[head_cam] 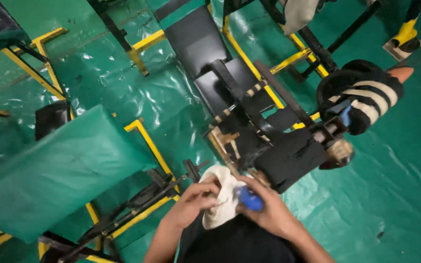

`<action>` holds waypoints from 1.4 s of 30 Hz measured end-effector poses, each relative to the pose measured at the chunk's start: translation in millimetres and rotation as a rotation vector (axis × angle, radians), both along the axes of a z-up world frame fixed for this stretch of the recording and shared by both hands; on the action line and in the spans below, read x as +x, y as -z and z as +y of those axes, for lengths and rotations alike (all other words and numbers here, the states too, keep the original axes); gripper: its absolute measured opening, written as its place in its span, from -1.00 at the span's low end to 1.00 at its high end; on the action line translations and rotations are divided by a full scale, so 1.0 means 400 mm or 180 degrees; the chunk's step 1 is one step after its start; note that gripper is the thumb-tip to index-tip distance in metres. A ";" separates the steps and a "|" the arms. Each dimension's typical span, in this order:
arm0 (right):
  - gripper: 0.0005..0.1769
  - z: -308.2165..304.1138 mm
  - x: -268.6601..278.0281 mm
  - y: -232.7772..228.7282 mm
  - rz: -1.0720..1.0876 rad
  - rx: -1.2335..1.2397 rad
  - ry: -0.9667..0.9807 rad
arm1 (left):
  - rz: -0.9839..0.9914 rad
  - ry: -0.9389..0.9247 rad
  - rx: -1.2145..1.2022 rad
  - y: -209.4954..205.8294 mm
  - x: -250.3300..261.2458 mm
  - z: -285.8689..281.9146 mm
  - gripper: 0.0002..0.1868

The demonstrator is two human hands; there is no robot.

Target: Cleaning gym equipment with a spray bottle and a white cloth.

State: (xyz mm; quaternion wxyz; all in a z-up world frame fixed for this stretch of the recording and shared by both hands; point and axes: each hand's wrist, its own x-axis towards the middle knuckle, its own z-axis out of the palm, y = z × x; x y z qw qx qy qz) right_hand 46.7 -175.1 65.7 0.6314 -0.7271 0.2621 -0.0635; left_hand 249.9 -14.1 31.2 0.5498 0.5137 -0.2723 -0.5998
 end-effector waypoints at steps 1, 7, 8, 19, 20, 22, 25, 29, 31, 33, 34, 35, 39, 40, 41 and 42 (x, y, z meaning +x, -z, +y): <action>-0.32 0.013 0.008 0.028 0.0233 0.0178 0.0330 | 0.0573 -0.0041 0.0018 0.012 0.018 0.013 -0.92; -0.58 0.083 0.050 0.061 -0.0516 -0.0543 0.1160 | 0.1169 -0.0410 -0.0075 -0.001 0.110 0.044 -0.72; -0.58 0.092 0.060 0.053 -0.0513 -0.0546 0.1184 | 0.1171 -0.0387 -0.0071 0.013 0.121 0.052 -0.72; -0.58 0.108 0.187 0.070 -0.0471 -0.0149 0.1593 | -0.0043 -0.0534 0.1392 0.345 0.140 0.205 -0.66; -0.58 0.111 0.192 0.083 -0.0493 -0.0170 0.1582 | -0.0053 -0.0546 0.1364 0.374 0.145 0.206 -0.66; -0.54 0.117 0.204 0.107 -0.0311 0.0559 0.1896 | 0.0054 -0.1412 0.0846 0.429 0.158 0.204 -0.74; -0.47 0.108 0.222 0.097 -0.0707 0.0460 0.1334 | -0.0108 -0.1628 0.0264 0.355 0.166 0.151 -0.72; -0.63 0.122 0.214 0.236 -0.0543 0.0857 0.1140 | -0.0514 -0.1282 -0.0133 0.143 0.168 0.063 -0.73; -0.70 0.123 0.228 0.198 -0.0770 0.0918 0.1553 | -0.0850 -0.1301 -0.0256 0.173 0.174 0.067 -0.75; -0.68 0.124 0.218 0.216 -0.0778 0.1310 0.1767 | -0.1063 -0.1437 -0.0150 0.173 0.187 0.074 -0.77; -0.65 0.123 0.212 0.224 -0.0798 0.1703 0.1977 | -0.1288 -0.1570 -0.0045 0.173 0.193 0.075 -0.79; -0.65 0.121 0.200 0.243 -0.0787 0.1694 0.1993 | -0.1271 -0.1559 -0.0045 0.170 0.187 0.074 -0.79; -0.50 0.124 0.181 0.237 -0.0662 0.0831 0.1357 | -0.1279 -0.1507 -0.0036 0.154 0.163 0.063 -0.84; -0.42 0.127 0.191 0.215 -0.0464 0.0440 0.1326 | -0.1269 -0.1513 -0.0042 0.147 0.160 0.063 -0.86; -0.42 0.132 0.195 0.207 -0.0456 0.0445 0.1331 | -0.1264 -0.1508 -0.0034 0.171 0.174 0.070 -0.86; -0.36 0.134 0.200 0.199 -0.0708 0.0487 0.1789 | -0.1380 -0.1623 -0.0083 0.195 0.187 0.076 -0.84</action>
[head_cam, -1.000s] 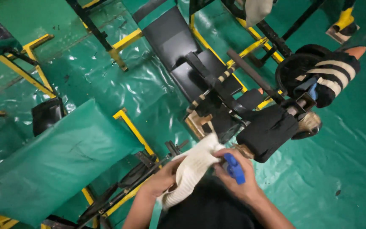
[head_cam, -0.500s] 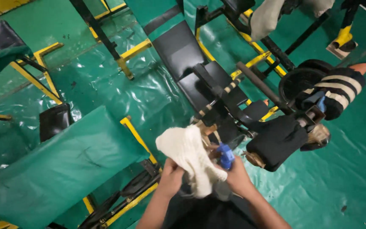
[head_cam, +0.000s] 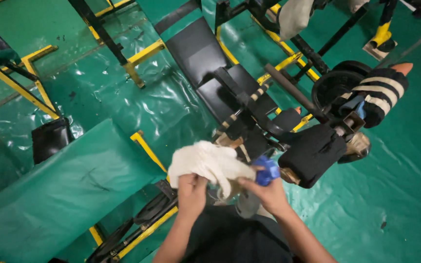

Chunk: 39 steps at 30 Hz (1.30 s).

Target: Cleaning gym equipment with a spray bottle and a white cloth.

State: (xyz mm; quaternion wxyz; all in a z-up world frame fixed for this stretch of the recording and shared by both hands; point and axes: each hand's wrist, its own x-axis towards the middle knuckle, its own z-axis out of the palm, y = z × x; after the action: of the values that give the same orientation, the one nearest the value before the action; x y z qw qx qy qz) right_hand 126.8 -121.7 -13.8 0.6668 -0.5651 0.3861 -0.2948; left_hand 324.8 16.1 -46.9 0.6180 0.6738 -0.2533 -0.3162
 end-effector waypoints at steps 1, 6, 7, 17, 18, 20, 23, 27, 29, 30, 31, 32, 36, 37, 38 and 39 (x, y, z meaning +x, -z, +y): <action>-0.29 0.002 0.006 -0.008 -0.0227 0.0025 0.0472 | -0.0127 -0.0106 -0.0041 0.025 0.014 0.006 -0.81; -0.75 -0.028 -0.070 -0.048 -0.0313 0.0572 0.0670 | 0.0308 -0.0732 -0.0024 0.101 0.119 0.085 -0.75; -0.75 -0.034 -0.069 -0.082 -0.0557 0.0658 0.0866 | 0.0641 -0.0767 -0.0051 0.163 0.142 0.123 -0.74; -0.80 -0.037 -0.115 -0.050 -0.0407 0.0385 0.0899 | 0.0922 0.1283 0.0612 -0.123 0.116 0.089 -0.48; -0.81 -0.037 -0.119 -0.041 -0.0309 0.0296 0.0898 | 0.0760 0.1434 0.0915 -0.089 0.108 0.103 -0.54; -0.82 -0.041 -0.128 -0.037 -0.0217 0.0205 0.0882 | 0.0595 0.1570 0.1216 -0.063 0.096 0.118 -0.55; -0.82 -0.050 -0.134 -0.049 -0.0274 0.0182 0.0971 | 0.0556 0.1988 0.1707 -0.077 0.097 0.129 -0.56; -0.79 -0.038 -0.160 -0.087 -0.0249 0.0160 0.1031 | 0.0684 0.2819 0.1394 -0.054 0.079 0.189 -0.60; -0.78 -0.046 -0.180 -0.100 -0.0300 0.0144 0.1042 | 0.0832 0.2914 0.1166 -0.049 0.056 0.187 -0.62; -0.77 -0.048 -0.195 -0.098 -0.0380 0.0126 0.0985 | 0.0612 0.2920 0.1201 -0.057 0.039 0.177 -0.63; -0.76 -0.051 -0.211 -0.096 -0.0460 0.0109 0.0927 | 0.0392 0.2923 0.1237 -0.066 0.020 0.167 -0.64; -0.76 -0.048 -0.223 -0.100 -0.0459 0.0106 0.0919 | 0.0393 0.2915 0.1232 -0.062 -0.012 0.156 -0.64; -0.73 -0.044 -0.274 -0.107 -0.0531 0.0324 0.0785 | -0.0042 0.2669 0.1396 -0.004 -0.142 0.111 -0.38; -0.74 -0.042 -0.289 -0.108 -0.0566 0.0373 0.0789 | 0.0077 0.2628 0.1395 0.021 -0.176 0.104 -0.29; -0.74 -0.047 -0.309 -0.110 -0.0564 0.0369 0.0789 | 0.0078 0.2630 0.1391 0.046 -0.196 0.114 -0.29; -0.74 -0.053 -0.330 -0.112 -0.0500 0.0306 0.0839 | 0.0204 0.2819 0.1368 0.070 -0.218 0.122 -0.37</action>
State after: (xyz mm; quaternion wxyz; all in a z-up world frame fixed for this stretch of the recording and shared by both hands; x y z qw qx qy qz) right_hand -5.2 -142.7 31.1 0.6768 -0.4521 0.4173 -0.4042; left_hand 237.8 65.0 -75.0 0.2788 0.6036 -0.4253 -0.6141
